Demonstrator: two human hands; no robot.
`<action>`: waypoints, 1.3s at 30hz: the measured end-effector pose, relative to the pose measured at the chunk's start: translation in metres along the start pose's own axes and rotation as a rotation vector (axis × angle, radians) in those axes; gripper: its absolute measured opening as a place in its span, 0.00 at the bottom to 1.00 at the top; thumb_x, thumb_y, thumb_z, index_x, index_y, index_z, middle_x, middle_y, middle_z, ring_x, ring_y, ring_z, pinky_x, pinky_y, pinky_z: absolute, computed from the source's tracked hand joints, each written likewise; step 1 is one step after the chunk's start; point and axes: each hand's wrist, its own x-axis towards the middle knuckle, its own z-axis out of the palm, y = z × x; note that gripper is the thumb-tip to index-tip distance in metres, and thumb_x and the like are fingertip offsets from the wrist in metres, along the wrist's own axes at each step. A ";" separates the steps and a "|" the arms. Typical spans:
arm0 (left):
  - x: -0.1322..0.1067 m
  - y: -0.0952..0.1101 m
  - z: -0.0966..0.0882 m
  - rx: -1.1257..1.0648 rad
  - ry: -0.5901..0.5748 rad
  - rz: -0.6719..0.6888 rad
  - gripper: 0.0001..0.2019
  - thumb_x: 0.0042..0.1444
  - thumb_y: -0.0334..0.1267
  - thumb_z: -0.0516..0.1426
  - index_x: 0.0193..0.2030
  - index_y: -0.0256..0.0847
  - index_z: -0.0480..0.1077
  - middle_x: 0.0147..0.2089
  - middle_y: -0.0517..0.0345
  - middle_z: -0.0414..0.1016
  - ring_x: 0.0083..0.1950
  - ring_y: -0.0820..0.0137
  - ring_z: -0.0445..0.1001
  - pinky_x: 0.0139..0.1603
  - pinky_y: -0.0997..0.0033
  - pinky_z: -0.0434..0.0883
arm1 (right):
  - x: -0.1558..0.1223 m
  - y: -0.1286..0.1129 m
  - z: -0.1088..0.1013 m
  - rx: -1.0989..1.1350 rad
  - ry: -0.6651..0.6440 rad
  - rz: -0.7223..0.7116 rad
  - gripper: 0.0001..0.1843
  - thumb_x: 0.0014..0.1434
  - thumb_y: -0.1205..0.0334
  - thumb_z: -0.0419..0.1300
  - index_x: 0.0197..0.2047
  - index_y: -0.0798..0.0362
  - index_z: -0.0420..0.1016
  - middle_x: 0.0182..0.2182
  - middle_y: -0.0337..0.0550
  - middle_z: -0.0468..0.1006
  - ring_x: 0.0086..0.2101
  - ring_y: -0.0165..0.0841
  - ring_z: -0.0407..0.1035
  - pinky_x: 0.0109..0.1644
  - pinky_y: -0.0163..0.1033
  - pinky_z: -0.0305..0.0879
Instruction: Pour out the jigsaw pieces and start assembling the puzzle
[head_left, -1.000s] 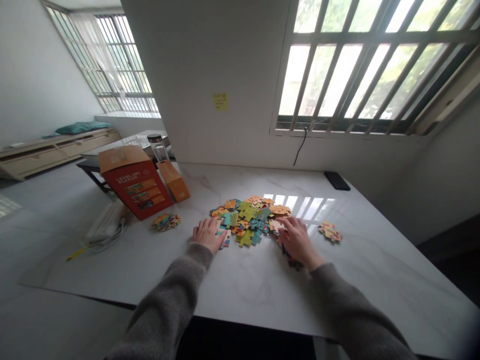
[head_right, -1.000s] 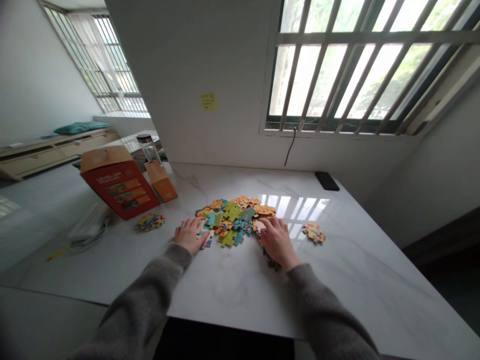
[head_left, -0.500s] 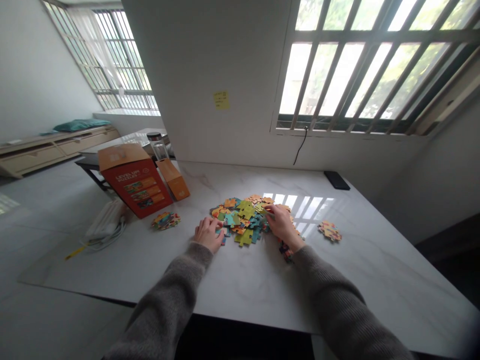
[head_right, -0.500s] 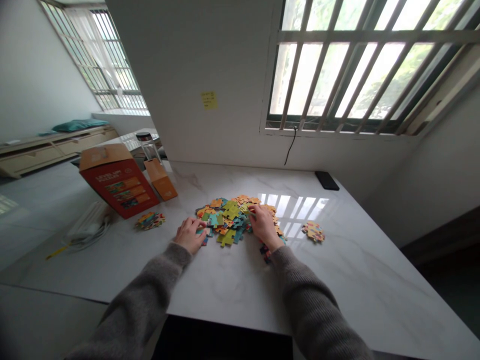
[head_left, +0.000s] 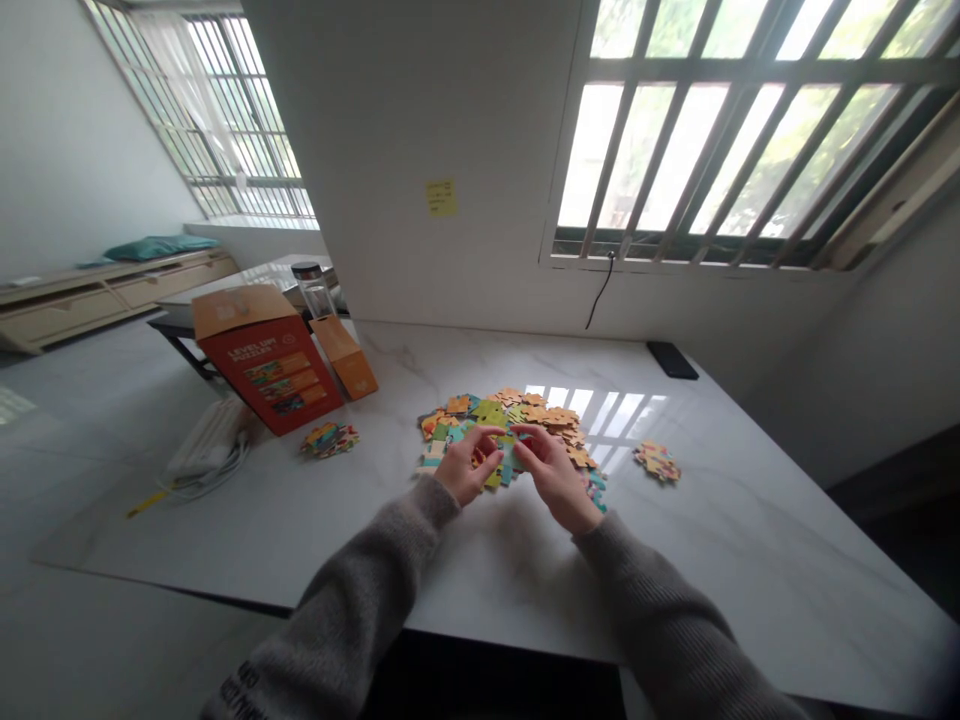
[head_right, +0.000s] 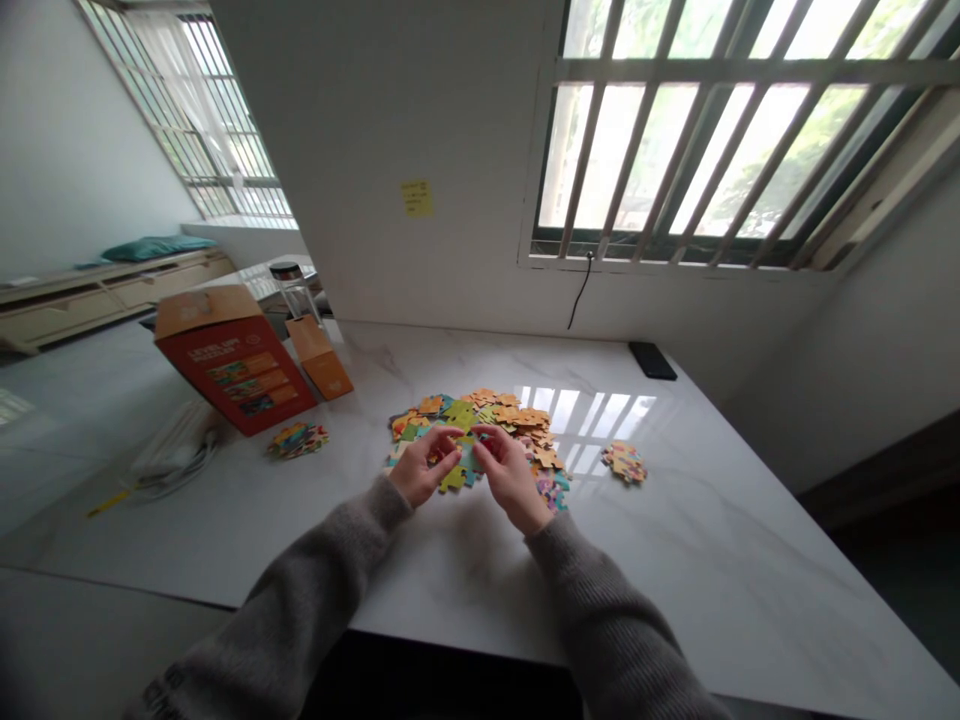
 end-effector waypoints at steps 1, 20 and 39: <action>0.003 -0.003 0.002 -0.040 0.030 -0.005 0.15 0.60 0.43 0.57 0.52 0.41 0.68 0.33 0.59 0.71 0.33 0.73 0.70 0.36 0.73 0.69 | 0.000 0.001 0.001 0.003 0.005 -0.005 0.17 0.58 0.51 0.62 0.47 0.51 0.69 0.27 0.35 0.71 0.27 0.27 0.65 0.31 0.34 0.63; -0.010 -0.011 -0.005 0.258 -0.031 0.202 0.36 0.49 0.38 0.65 0.63 0.42 0.57 0.48 0.51 0.72 0.40 0.68 0.72 0.42 0.65 0.73 | 0.002 0.006 -0.013 -0.209 0.082 -0.106 0.19 0.58 0.46 0.62 0.41 0.53 0.72 0.25 0.36 0.68 0.26 0.29 0.61 0.28 0.34 0.59; -0.019 -0.038 -0.080 0.713 0.387 -0.003 0.21 0.55 0.54 0.59 0.46 0.39 0.70 0.42 0.51 0.74 0.46 0.62 0.71 0.50 0.62 0.67 | -0.004 0.000 -0.010 -0.272 -0.001 -0.082 0.18 0.63 0.51 0.55 0.50 0.53 0.71 0.25 0.37 0.70 0.24 0.29 0.60 0.26 0.35 0.57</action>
